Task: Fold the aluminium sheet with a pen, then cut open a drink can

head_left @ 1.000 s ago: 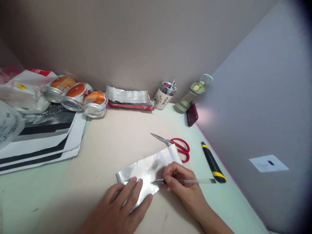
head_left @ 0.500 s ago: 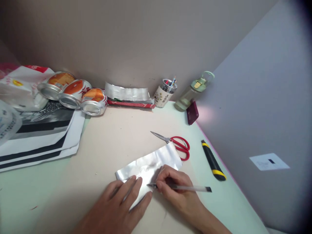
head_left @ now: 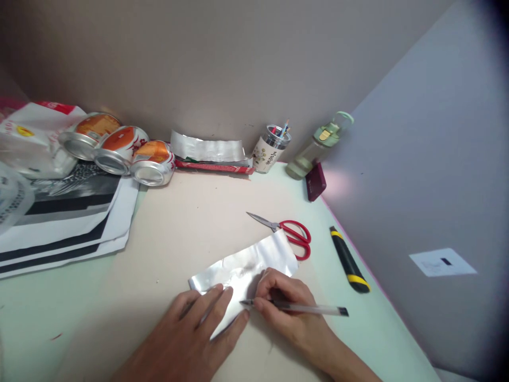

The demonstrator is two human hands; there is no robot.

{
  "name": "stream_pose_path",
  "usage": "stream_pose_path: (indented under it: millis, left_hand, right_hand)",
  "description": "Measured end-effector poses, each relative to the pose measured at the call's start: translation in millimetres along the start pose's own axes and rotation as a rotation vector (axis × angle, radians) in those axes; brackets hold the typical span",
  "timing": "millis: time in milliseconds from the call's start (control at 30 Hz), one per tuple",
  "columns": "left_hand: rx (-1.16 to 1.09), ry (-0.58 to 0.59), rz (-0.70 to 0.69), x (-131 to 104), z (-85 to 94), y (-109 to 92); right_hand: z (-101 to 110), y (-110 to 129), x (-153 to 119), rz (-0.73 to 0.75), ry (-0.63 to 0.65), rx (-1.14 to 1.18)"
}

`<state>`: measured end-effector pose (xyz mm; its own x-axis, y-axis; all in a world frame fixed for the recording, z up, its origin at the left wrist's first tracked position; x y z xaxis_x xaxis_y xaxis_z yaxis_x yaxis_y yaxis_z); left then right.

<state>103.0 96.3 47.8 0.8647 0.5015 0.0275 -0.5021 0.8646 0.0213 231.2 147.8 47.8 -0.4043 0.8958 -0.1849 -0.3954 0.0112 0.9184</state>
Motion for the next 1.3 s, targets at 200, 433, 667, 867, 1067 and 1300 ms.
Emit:
stream_pose_path:
  millis: [200,433,667,867,1067,1300]
  left_hand:
    - [-0.007,0.005,0.011,0.2,-0.5,-0.2]
    - [-0.002,0.009,0.008,0.2,2.7,0.7]
    - [-0.01,-0.004,0.002,-0.3,1.2,0.2]
    - [-0.008,0.003,0.004,0.2,1.7,0.3]
    - [0.005,0.023,0.018,0.0,-0.2,1.0]
    - [0.007,0.021,0.014,-0.9,-2.1,0.4]
  right_hand:
    - [0.2,6.0,-0.1,0.022,-0.006,-0.021]
    - [-2.2,5.3,-0.3,0.034,0.001,-0.08]
    - [-3.2,3.4,-0.4,0.038,0.003,-0.078]
    - [-1.6,0.5,-0.5,0.011,-0.019,-0.072]
    - [-1.1,-3.8,-1.5,-0.011,-0.028,-0.052]
    - [-0.5,-5.8,-3.1,-0.021,-0.044,-0.065]
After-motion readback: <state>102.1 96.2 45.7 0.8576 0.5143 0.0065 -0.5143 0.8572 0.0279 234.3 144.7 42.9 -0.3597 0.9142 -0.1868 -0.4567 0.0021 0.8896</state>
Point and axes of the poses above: each hand's wrist, its own x-axis towards the middle knuckle, its own z-axis out of the back of the hand, y = z × x, the point moved 10 cm from there along x, towards the middle knuckle, and after that the axes turned 15 degrees about y, right-handed, at the moved point
